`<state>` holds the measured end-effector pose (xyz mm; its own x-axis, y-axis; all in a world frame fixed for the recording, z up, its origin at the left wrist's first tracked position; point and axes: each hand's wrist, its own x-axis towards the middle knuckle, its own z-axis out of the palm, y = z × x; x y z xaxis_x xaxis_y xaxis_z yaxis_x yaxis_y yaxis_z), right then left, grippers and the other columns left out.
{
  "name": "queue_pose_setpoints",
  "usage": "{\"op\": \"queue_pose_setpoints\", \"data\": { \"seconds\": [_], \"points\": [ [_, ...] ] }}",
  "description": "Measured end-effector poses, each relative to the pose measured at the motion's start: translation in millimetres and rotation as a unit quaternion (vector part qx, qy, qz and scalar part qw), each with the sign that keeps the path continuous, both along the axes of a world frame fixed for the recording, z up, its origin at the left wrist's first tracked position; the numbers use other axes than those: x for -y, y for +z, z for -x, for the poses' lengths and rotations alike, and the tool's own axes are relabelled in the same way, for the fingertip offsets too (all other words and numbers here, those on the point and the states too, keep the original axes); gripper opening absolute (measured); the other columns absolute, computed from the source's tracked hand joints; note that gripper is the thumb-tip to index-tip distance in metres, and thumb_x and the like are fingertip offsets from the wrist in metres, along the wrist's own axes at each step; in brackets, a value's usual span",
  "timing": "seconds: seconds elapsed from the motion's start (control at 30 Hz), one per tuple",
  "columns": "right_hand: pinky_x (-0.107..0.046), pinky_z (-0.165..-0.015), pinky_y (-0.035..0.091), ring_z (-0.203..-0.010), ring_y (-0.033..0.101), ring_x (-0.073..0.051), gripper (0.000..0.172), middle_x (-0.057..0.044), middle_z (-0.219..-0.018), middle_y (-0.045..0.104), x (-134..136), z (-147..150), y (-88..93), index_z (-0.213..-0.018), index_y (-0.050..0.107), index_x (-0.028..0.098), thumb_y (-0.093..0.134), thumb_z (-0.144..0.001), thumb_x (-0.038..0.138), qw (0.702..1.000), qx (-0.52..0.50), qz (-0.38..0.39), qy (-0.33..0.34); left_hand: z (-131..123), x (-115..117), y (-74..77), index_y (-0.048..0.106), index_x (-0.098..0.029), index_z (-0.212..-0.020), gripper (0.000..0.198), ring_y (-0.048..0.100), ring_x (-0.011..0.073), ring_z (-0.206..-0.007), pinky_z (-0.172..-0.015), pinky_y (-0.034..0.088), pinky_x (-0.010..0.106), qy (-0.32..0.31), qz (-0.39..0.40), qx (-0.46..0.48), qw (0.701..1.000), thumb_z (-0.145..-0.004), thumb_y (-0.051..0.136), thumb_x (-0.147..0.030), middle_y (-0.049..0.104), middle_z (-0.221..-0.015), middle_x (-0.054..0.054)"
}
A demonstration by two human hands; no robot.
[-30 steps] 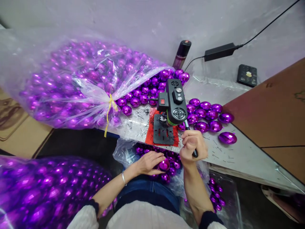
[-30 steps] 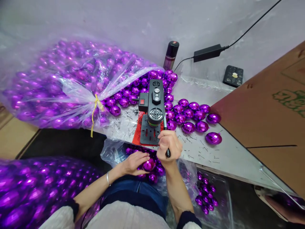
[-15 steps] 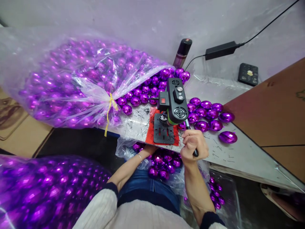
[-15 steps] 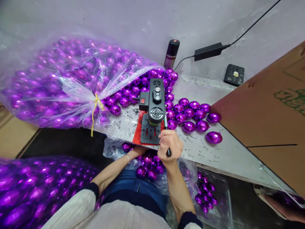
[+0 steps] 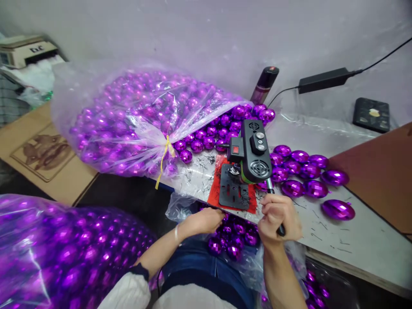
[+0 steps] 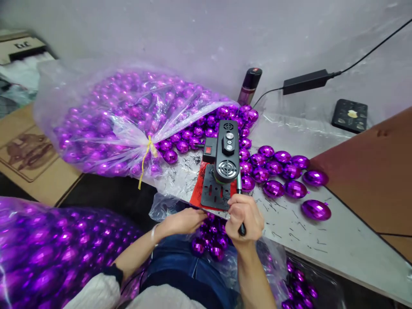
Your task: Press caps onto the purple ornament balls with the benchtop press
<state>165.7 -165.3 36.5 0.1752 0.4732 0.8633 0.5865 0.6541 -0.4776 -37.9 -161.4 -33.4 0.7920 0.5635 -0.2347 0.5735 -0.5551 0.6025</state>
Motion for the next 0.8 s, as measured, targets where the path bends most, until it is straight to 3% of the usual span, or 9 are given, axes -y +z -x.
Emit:
{"op": "queue_pose_setpoints", "data": {
  "seconds": [0.1,0.17,0.27,0.37,0.43,0.53,0.6,0.67,0.8],
  "points": [
    [-0.029,-0.059,0.044,-0.062,0.061,-0.013,0.036,0.001,-0.067,0.064,-1.1,0.7,-0.3,-0.068,0.057,0.022,0.053,-0.104,0.024,1.000,-0.006,-0.002,-0.007,45.1,-10.8,45.4,0.078,-0.023,-0.108,0.021,0.078,0.0168,-0.097,-0.090,0.059,0.025,-0.049,0.055,0.132,0.988,-0.107,0.060,-0.034,0.082,-0.107,0.004],
    [-0.030,-0.057,0.043,-0.060,0.061,-0.013,0.038,0.001,-0.066,0.064,-2.7,1.4,-0.2,-0.067,0.057,0.022,0.053,-0.104,0.025,1.000,-0.010,-0.009,-0.012,69.2,-36.9,65.5,0.077,-0.023,-0.111,0.026,0.077,0.0183,-0.096,-0.090,0.059,0.029,0.117,-0.060,0.163,0.978,-0.109,0.054,-0.035,0.080,-0.107,0.005],
    [-0.030,-0.057,0.044,-0.059,0.061,-0.014,0.039,0.001,-0.063,0.062,-4.7,2.4,0.3,-0.066,0.057,0.022,0.053,-0.104,0.026,1.000,-0.016,-0.020,-0.013,85.2,-91.6,69.6,0.069,-0.021,-0.129,0.027,0.071,0.0272,-0.118,-0.108,0.054,0.044,0.309,-0.239,0.064,0.919,-0.104,0.059,-0.024,0.073,-0.131,0.014],
    [-0.031,-0.056,0.044,-0.058,0.062,-0.015,0.038,0.002,-0.061,0.061,-4.8,2.2,0.8,-0.065,0.057,0.023,0.054,-0.103,0.025,1.000,-0.016,-0.018,-0.013,84.7,-135.5,56.0,0.066,-0.012,-0.127,0.037,0.068,0.0380,-0.124,-0.110,0.051,0.057,0.366,-0.269,-0.070,0.888,-0.092,0.074,-0.018,0.064,-0.141,0.025],
    [-0.031,-0.055,0.044,-0.058,0.062,-0.015,0.038,0.001,-0.062,0.062,-4.0,1.3,0.8,-0.065,0.057,0.023,0.053,-0.102,0.024,1.000,-0.010,-0.011,-0.011,82.2,-147.7,48.4,0.066,-0.011,-0.124,0.039,0.068,0.0387,-0.124,-0.110,0.052,0.058,0.365,-0.237,-0.069,0.898,-0.088,0.078,-0.016,0.065,-0.138,0.025],
    [-0.031,-0.055,0.043,-0.059,0.061,-0.015,0.037,0.000,-0.064,0.064,-3.3,0.5,2.2,-0.066,0.057,0.022,0.053,-0.102,0.023,1.000,-0.008,-0.005,-0.005,75.4,-141.0,43.7,0.064,-0.014,-0.131,0.052,0.065,0.0352,-0.128,-0.114,0.050,0.052,0.409,-0.160,0.108,0.892,-0.084,0.084,-0.025,0.067,-0.135,0.019],
    [-0.031,-0.055,0.042,-0.059,0.061,-0.015,0.036,0.001,-0.064,0.063,-3.7,1.5,5.5,-0.066,0.057,0.022,0.053,-0.101,0.022,1.000,-0.013,-0.005,-0.006,64.7,-125.9,40.9,0.065,-0.016,-0.131,0.056,0.068,0.0313,-0.123,-0.110,0.053,0.047,0.461,-0.035,0.291,0.838,-0.084,0.085,-0.041,0.071,-0.131,0.015],
    [-0.031,-0.055,0.040,-0.060,0.061,-0.014,0.036,0.001,-0.062,0.060,-4.8,3.9,11.4,-0.065,0.055,0.022,0.053,-0.101,0.020,1.000,-0.021,-0.007,-0.012,48.1,-107.5,35.3,0.069,-0.017,-0.122,0.055,0.073,0.0273,-0.110,-0.100,0.059,0.043,0.485,0.126,0.432,0.750,-0.086,0.080,-0.057,0.076,-0.119,0.012],
    [-0.030,-0.055,0.039,-0.059,0.059,-0.013,0.039,0.003,-0.058,0.054,-6.4,10.3,27.8,-0.063,0.052,0.022,0.053,-0.102,0.019,0.998,-0.048,-0.002,-0.031,8.9,-76.1,16.9,0.073,-0.019,-0.108,0.051,0.077,0.0231,-0.098,-0.092,0.063,0.038,0.466,0.301,0.519,0.650,-0.079,0.086,-0.058,0.080,-0.108,0.009]
  ]
}}
